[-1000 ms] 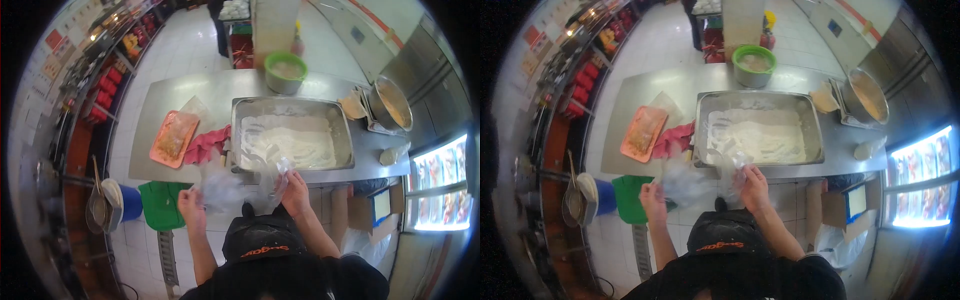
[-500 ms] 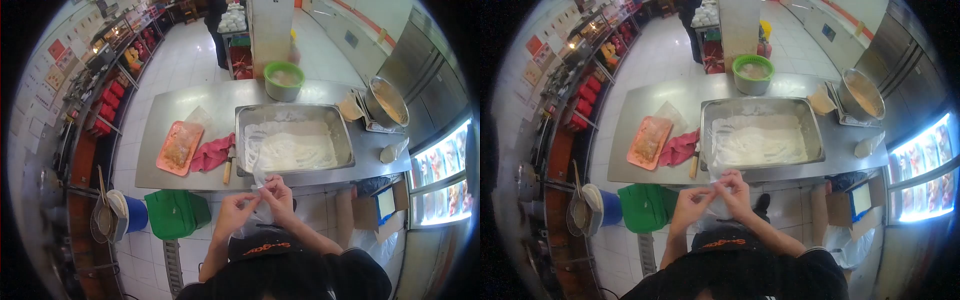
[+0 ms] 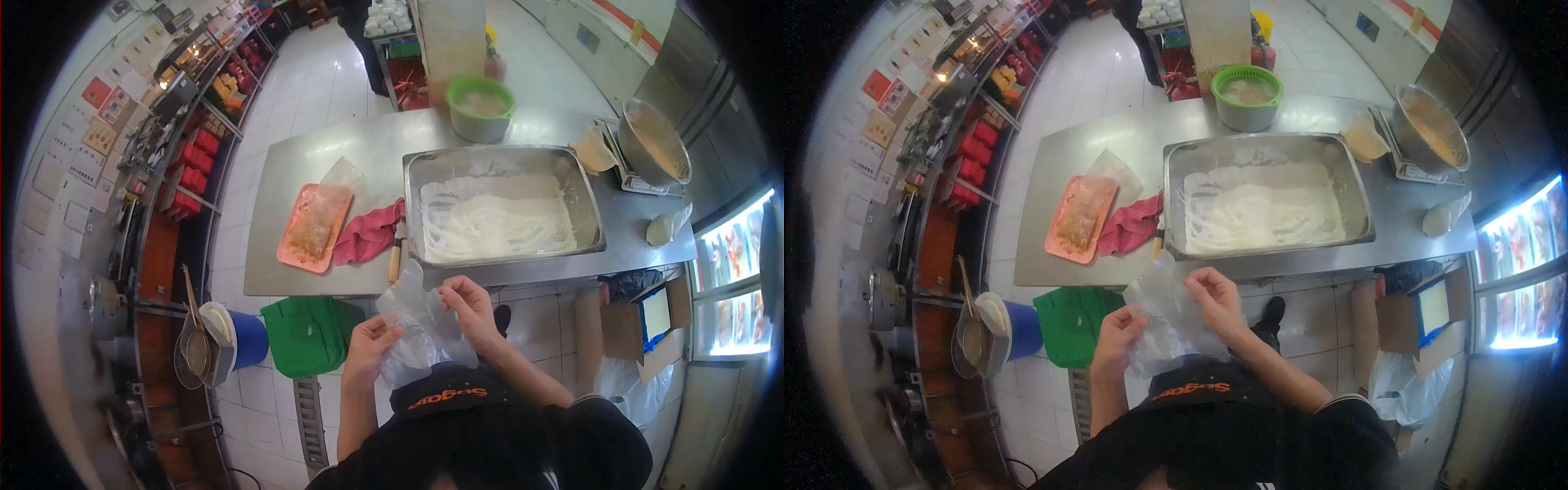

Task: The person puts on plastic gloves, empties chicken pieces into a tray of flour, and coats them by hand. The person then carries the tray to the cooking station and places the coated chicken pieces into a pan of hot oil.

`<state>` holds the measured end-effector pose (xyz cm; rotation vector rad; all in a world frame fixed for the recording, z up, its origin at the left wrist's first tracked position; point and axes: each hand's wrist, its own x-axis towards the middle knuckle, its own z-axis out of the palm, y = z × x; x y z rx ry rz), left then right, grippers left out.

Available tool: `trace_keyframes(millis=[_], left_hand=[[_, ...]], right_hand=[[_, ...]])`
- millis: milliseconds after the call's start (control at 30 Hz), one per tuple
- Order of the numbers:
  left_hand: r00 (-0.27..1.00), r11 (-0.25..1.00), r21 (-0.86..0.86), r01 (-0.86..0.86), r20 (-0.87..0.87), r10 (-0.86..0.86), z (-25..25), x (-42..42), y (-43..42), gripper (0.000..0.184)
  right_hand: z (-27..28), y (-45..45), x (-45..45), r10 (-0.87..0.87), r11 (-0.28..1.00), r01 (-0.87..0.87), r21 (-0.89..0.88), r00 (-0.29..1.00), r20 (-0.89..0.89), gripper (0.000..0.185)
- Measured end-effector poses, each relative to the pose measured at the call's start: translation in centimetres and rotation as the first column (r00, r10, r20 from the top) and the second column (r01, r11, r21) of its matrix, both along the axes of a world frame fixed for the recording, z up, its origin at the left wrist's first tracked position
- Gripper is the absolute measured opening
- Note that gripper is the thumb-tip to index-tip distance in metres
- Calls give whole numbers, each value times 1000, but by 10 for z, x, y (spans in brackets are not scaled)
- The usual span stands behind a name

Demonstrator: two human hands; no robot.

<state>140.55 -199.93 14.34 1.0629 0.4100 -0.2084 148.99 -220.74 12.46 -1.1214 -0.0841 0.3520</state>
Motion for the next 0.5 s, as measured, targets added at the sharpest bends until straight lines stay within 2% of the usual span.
trace_keyframes(millis=[133, 200, 233, 300, 367, 467, 500], left_hand=[[996, 999, -18, 47, -69, -48, -20, -6, 1, 30], [998, 999, -22, 39, -47, -40, -9, -1, -7, 30], [999, 999, -22, 31, -24, -32, -6, 0, -11, 31], [1000, 1000, -29, 13, -4, -13, -12, 2, -15, 32], [1000, 999, -33, -8, 15, 9, -19, 3, -16, 34], [1000, 1000, -7, -5, -4, 5, -26, 3, -21, 25], [1000, 999, 49, 22, -15, -21, -24, 3, -23, 20]], right_hand=[[-7, 0, -1, 40, 996, -36, -80, 998, 47, 9], [-14, 0, 0, 43, 969, 7, -247, 980, 196, 12], [-16, -3, -1, 44, 968, 7, -252, 979, 197, 12], [-9, -5, 0, 108, 920, 21, -391, 947, 304, 14], [-1, -5, -1, 137, 914, -1, -407, 942, 306, 14], [1, -5, -4, 198, 903, -58, -426, 935, 293, 15], [3, -4, -5, 231, 900, -94, -426, 931, 283, 17]])
